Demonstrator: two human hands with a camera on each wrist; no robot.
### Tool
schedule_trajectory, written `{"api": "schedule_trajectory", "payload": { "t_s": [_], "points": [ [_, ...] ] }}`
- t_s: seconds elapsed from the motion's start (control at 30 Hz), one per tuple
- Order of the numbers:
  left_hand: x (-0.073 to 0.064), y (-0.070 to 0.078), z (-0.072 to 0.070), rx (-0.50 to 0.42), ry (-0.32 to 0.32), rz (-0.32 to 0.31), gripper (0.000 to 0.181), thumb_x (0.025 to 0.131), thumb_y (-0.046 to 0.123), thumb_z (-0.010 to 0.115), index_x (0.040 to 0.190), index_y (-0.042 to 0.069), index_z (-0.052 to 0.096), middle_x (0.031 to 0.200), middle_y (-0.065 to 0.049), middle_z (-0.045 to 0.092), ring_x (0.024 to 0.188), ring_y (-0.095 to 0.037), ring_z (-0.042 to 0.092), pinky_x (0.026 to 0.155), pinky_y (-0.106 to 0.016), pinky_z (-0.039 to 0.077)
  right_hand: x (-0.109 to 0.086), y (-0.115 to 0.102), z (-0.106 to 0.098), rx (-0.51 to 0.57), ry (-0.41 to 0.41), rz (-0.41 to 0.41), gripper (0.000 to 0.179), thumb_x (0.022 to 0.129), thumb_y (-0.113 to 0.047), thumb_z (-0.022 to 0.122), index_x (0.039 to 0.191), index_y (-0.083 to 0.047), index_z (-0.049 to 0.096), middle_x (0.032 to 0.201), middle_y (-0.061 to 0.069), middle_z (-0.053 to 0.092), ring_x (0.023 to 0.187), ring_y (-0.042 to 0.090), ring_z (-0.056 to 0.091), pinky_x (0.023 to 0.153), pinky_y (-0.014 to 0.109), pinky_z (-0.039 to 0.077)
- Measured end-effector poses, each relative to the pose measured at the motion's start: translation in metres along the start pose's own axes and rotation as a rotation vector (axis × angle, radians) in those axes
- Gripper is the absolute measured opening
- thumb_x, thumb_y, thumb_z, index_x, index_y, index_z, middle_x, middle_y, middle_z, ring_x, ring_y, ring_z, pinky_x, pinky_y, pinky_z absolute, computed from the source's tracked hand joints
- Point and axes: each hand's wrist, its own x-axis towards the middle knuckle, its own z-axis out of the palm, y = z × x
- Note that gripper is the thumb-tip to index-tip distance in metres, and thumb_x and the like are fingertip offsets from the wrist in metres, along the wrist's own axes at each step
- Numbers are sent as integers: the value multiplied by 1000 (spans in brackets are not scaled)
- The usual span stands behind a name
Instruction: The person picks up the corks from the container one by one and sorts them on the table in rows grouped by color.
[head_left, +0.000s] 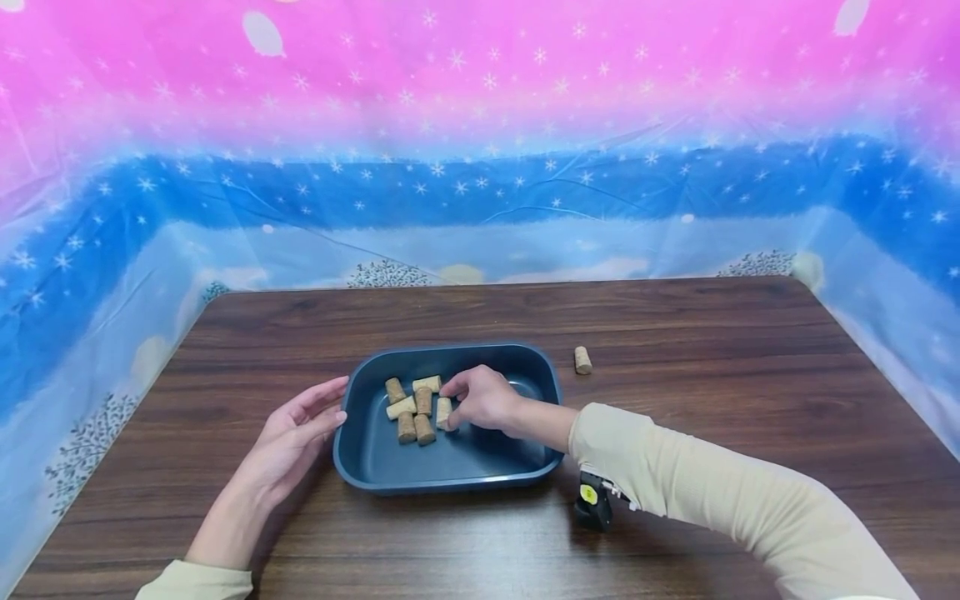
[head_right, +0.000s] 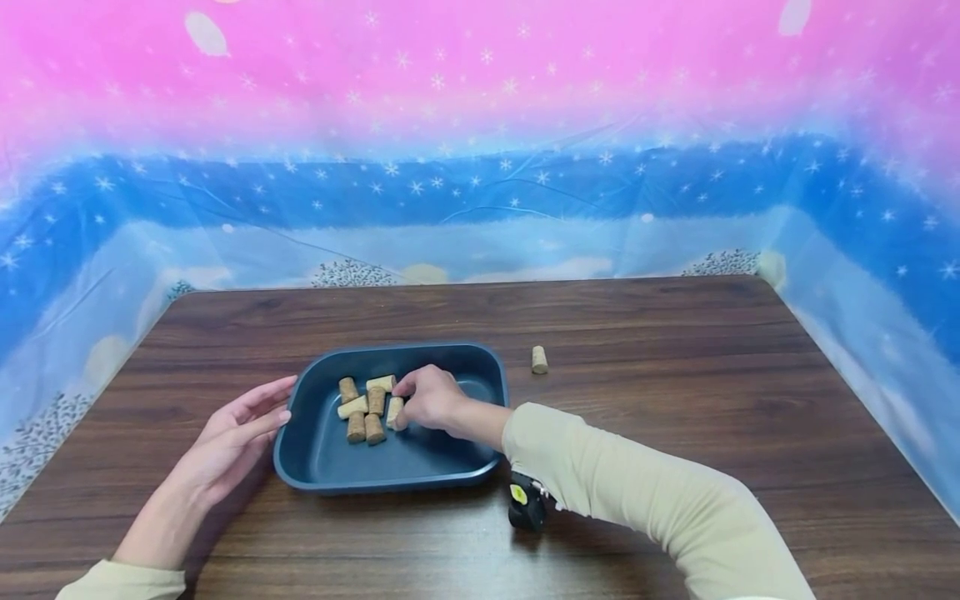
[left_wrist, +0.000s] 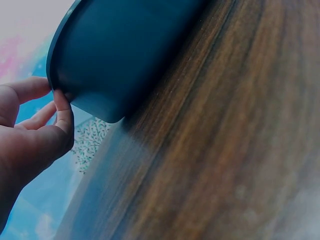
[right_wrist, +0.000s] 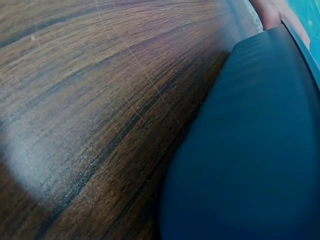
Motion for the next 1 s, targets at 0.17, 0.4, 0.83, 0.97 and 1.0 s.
{"api": "schedule_trajectory", "payload": {
  "t_s": [0.17, 0.4, 0.83, 0.97, 1.0],
  "points": [
    [0, 1, 0, 26, 7, -11, 46, 96, 4, 58, 139, 1, 44, 126, 1, 55, 114, -11, 54, 94, -21, 45, 0, 0, -1, -9, -4, 7, 33, 73, 1, 81, 104, -5, 72, 104, 4, 66, 104, 24, 57, 85, 33, 50],
    [0, 2, -1, 56, 14, -30, 53, 96, 8, 59, 144, -2, 37, 127, 3, 53, 115, -10, 52, 94, -20, 44, 0, 0, -4, -2, -21, 11, 33, 74, 0, 80, 105, -6, 71, 102, 3, 65, 104, 23, 57, 85, 34, 49],
    [0, 0, 0, 22, 11, -25, 48, 96, 6, 59, 141, 0, 43, 125, 2, 55, 115, -12, 52, 94, -20, 44, 0, -1, -12, 28, -34, -9, 31, 75, 0, 79, 104, -4, 70, 98, 2, 66, 97, 18, 59, 83, 31, 50],
    [0, 0, 0, 10, 7, -11, 44, 96, 5, 59, 138, 3, 47, 124, 1, 55, 115, -12, 53, 94, -20, 45, -1, -3, -16, 42, -35, -20, 31, 77, 0, 78, 106, -4, 69, 100, 3, 66, 99, 19, 60, 82, 31, 51],
    [0, -1, 0, 7, 6, -8, 43, 96, 4, 59, 137, 4, 48, 123, 1, 56, 114, -12, 53, 94, -20, 45, -1, -3, -17, 45, -36, -24, 31, 77, 0, 78, 107, -4, 69, 100, 3, 67, 99, 19, 60, 82, 31, 51]
  ]
}}
